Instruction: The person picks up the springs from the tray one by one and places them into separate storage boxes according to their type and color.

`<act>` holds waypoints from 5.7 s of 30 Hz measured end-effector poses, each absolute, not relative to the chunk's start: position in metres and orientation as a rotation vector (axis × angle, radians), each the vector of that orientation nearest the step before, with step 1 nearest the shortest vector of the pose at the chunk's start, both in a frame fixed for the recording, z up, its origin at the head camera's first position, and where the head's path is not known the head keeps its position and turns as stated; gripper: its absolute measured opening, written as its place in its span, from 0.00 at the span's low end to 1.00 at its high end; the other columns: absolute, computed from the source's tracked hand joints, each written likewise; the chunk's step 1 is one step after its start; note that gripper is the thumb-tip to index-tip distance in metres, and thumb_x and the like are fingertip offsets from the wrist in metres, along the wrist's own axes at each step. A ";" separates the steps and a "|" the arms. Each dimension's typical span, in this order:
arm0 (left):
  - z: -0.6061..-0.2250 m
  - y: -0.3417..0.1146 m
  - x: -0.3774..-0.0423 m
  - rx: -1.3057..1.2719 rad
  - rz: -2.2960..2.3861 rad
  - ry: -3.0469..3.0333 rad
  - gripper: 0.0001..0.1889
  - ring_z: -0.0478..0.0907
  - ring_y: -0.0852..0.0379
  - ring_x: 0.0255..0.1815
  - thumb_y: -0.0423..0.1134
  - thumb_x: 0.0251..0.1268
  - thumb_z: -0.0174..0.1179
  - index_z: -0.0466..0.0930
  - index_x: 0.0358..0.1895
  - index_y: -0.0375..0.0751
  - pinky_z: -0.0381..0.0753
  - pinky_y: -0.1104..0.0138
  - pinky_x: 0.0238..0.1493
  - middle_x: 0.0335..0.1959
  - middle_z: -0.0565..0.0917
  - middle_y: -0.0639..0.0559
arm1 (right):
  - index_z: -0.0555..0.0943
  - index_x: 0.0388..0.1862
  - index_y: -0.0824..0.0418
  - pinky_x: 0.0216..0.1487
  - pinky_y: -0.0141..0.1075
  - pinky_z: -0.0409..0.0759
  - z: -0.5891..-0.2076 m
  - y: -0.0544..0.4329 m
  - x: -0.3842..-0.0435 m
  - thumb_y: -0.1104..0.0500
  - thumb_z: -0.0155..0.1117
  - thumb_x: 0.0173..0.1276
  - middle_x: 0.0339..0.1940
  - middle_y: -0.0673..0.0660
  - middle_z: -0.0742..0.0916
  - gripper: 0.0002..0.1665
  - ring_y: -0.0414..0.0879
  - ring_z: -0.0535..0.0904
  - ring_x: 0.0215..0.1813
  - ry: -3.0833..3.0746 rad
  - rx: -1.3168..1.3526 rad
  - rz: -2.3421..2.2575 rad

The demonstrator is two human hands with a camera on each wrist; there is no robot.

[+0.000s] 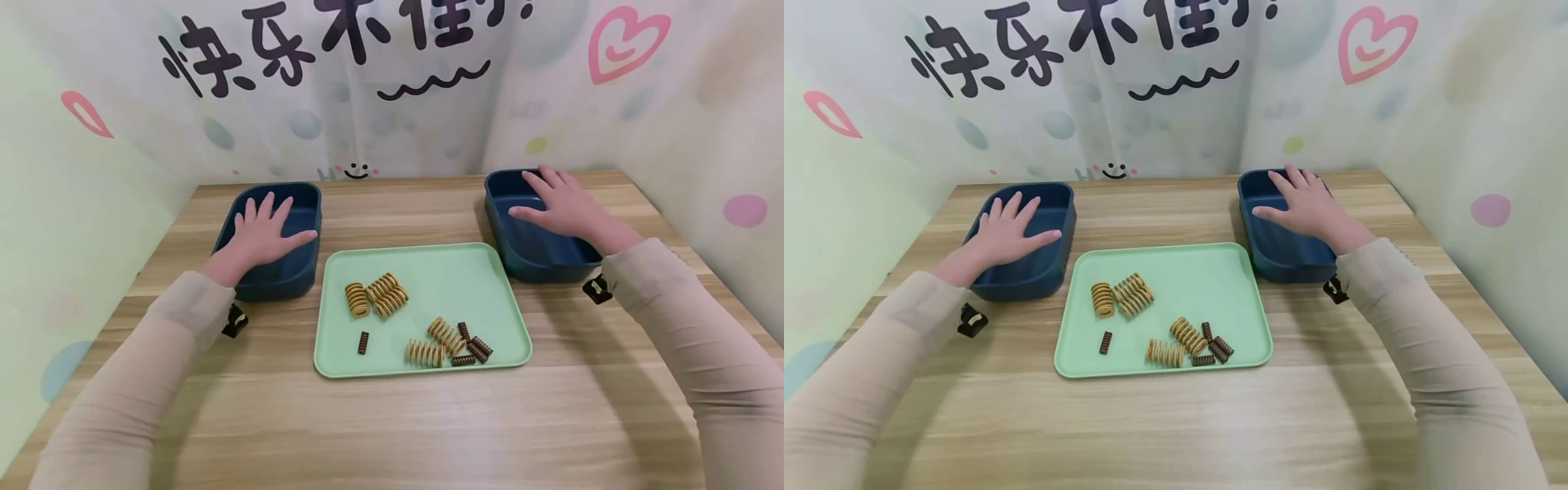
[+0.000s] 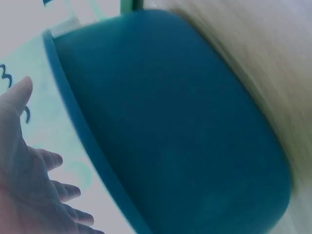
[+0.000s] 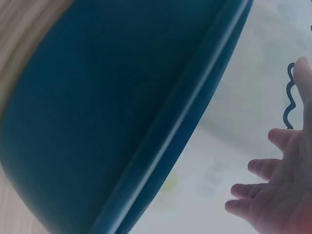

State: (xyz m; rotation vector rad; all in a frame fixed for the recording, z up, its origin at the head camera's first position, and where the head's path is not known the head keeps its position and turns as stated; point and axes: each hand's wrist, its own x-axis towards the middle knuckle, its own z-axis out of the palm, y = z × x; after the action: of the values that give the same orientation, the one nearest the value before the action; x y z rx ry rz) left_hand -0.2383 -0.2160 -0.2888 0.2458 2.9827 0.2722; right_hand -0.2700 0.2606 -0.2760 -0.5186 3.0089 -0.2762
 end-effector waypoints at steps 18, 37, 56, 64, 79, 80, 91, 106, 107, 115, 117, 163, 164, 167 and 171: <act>-0.317 -0.183 -0.186 1.204 0.294 2.751 0.44 0.33 0.39 0.73 0.63 0.60 0.50 0.49 0.71 0.38 0.45 0.45 0.67 0.73 0.46 0.39 | 0.49 0.73 0.57 0.66 0.59 0.46 -0.270 0.222 -0.239 0.36 0.53 0.63 0.75 0.61 0.49 0.48 0.60 0.43 0.73 2.926 -0.859 -0.500; -0.353 -0.190 -0.170 1.283 0.175 2.603 0.46 0.35 0.37 0.72 0.65 0.58 0.49 0.46 0.72 0.39 0.43 0.46 0.68 0.73 0.43 0.40 | 0.52 0.73 0.51 0.67 0.55 0.50 -0.282 0.188 -0.208 0.39 0.55 0.63 0.75 0.55 0.53 0.44 0.55 0.46 0.74 2.616 -1.111 -0.445; -0.363 -0.210 -0.169 1.911 -0.008 2.398 0.29 0.44 0.34 0.70 0.62 0.64 0.44 0.65 0.66 0.58 0.53 0.42 0.63 0.72 0.48 0.39 | 0.63 0.68 0.52 0.66 0.53 0.57 -0.298 0.182 -0.195 0.40 0.62 0.57 0.72 0.59 0.59 0.42 0.55 0.52 0.72 2.228 -1.277 -0.380; -0.363 -0.218 -0.164 1.972 -0.079 2.396 0.23 0.54 0.36 0.68 0.56 0.69 0.42 0.65 0.65 0.59 0.28 0.61 0.70 0.69 0.56 0.32 | 0.65 0.67 0.54 0.65 0.50 0.60 -0.302 0.173 -0.191 0.40 0.63 0.56 0.70 0.58 0.64 0.42 0.54 0.56 0.71 2.145 -1.361 -0.334; -0.356 -0.206 -0.171 1.590 -0.047 2.370 0.39 0.41 0.38 0.72 0.69 0.55 0.47 0.56 0.70 0.59 0.43 0.42 0.66 0.73 0.48 0.40 | 0.67 0.66 0.57 0.63 0.47 0.63 -0.312 0.159 -0.182 0.49 0.68 0.55 0.69 0.58 0.66 0.40 0.53 0.59 0.69 2.105 -1.475 -0.296; -0.356 -0.205 -0.172 1.585 -0.051 2.368 0.39 0.41 0.38 0.72 0.69 0.55 0.47 0.56 0.70 0.59 0.42 0.42 0.66 0.73 0.48 0.41 | 0.67 0.65 0.57 0.63 0.47 0.64 -0.313 0.158 -0.180 0.49 0.68 0.54 0.68 0.58 0.67 0.40 0.52 0.60 0.69 2.108 -1.486 -0.289; -0.357 -0.204 -0.175 1.572 -0.057 2.356 0.39 0.39 0.37 0.72 0.69 0.55 0.47 0.56 0.70 0.59 0.42 0.43 0.67 0.73 0.48 0.41 | 0.66 0.65 0.63 0.63 0.45 0.65 -0.319 0.152 -0.182 0.52 0.69 0.55 0.63 0.58 0.72 0.41 0.51 0.65 0.65 2.204 -1.543 -0.123; -0.362 -0.203 -0.176 1.568 -0.050 2.360 0.39 0.37 0.37 0.72 0.69 0.56 0.46 0.56 0.70 0.58 0.40 0.42 0.66 0.73 0.46 0.40 | 0.69 0.59 0.65 0.59 0.43 0.69 -0.331 0.156 -0.192 0.49 0.67 0.57 0.57 0.57 0.76 0.35 0.50 0.71 0.59 2.249 -1.623 -0.132; -0.361 -0.203 -0.176 1.562 -0.045 2.359 0.39 0.37 0.37 0.72 0.69 0.56 0.46 0.56 0.70 0.58 0.39 0.42 0.66 0.73 0.46 0.40 | 0.69 0.59 0.65 0.59 0.43 0.69 -0.332 0.156 -0.192 0.50 0.67 0.58 0.57 0.57 0.77 0.35 0.50 0.71 0.59 2.249 -1.635 -0.140; -0.358 -0.203 -0.177 1.562 -0.027 2.341 0.39 0.38 0.36 0.72 0.69 0.56 0.47 0.56 0.70 0.57 0.40 0.41 0.66 0.73 0.46 0.40 | 0.70 0.57 0.67 0.55 0.44 0.71 -0.341 0.157 -0.197 0.53 0.67 0.57 0.54 0.58 0.77 0.33 0.50 0.72 0.56 2.263 -1.727 -0.219; -0.357 -0.204 -0.178 1.572 -0.028 2.338 0.39 0.38 0.36 0.72 0.69 0.55 0.47 0.56 0.70 0.57 0.41 0.41 0.66 0.73 0.47 0.40 | 0.70 0.57 0.66 0.56 0.44 0.70 -0.342 0.156 -0.198 0.51 0.68 0.56 0.55 0.57 0.77 0.34 0.50 0.71 0.56 2.263 -1.721 -0.233; -0.366 -0.207 -0.181 1.635 0.001 2.390 0.40 0.42 0.37 0.72 0.72 0.52 0.47 0.58 0.69 0.60 0.44 0.42 0.66 0.73 0.49 0.40 | 0.75 0.54 0.63 0.51 0.41 0.73 -0.300 0.169 -0.207 0.50 0.70 0.53 0.48 0.53 0.80 0.31 0.46 0.73 0.51 2.441 -1.594 -0.182; -0.366 -0.208 -0.181 1.635 0.002 2.391 0.40 0.42 0.37 0.72 0.72 0.52 0.47 0.58 0.69 0.60 0.44 0.42 0.66 0.73 0.49 0.40 | 0.75 0.54 0.62 0.51 0.41 0.73 -0.299 0.170 -0.207 0.50 0.69 0.53 0.48 0.53 0.80 0.31 0.46 0.73 0.51 2.450 -1.597 -0.180; -0.365 -0.207 -0.181 1.635 0.002 2.392 0.40 0.42 0.37 0.72 0.71 0.52 0.48 0.58 0.69 0.60 0.44 0.42 0.66 0.73 0.49 0.40 | 0.76 0.53 0.62 0.50 0.41 0.74 -0.295 0.172 -0.209 0.48 0.69 0.54 0.47 0.52 0.81 0.31 0.45 0.73 0.50 2.473 -1.596 -0.164; -0.365 -0.207 -0.181 1.633 0.006 2.394 0.40 0.42 0.37 0.72 0.71 0.52 0.48 0.59 0.69 0.60 0.44 0.42 0.66 0.72 0.50 0.40 | 0.76 0.53 0.62 0.50 0.41 0.74 -0.289 0.175 -0.212 0.47 0.69 0.54 0.48 0.52 0.81 0.31 0.45 0.73 0.50 2.499 -1.581 -0.139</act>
State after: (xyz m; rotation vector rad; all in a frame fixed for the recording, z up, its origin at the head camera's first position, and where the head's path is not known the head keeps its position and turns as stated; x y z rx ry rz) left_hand -0.1810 -0.2069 -0.3650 1.6329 2.3939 0.0056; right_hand -0.2118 0.1747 -0.2892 -1.5807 2.4992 -0.1394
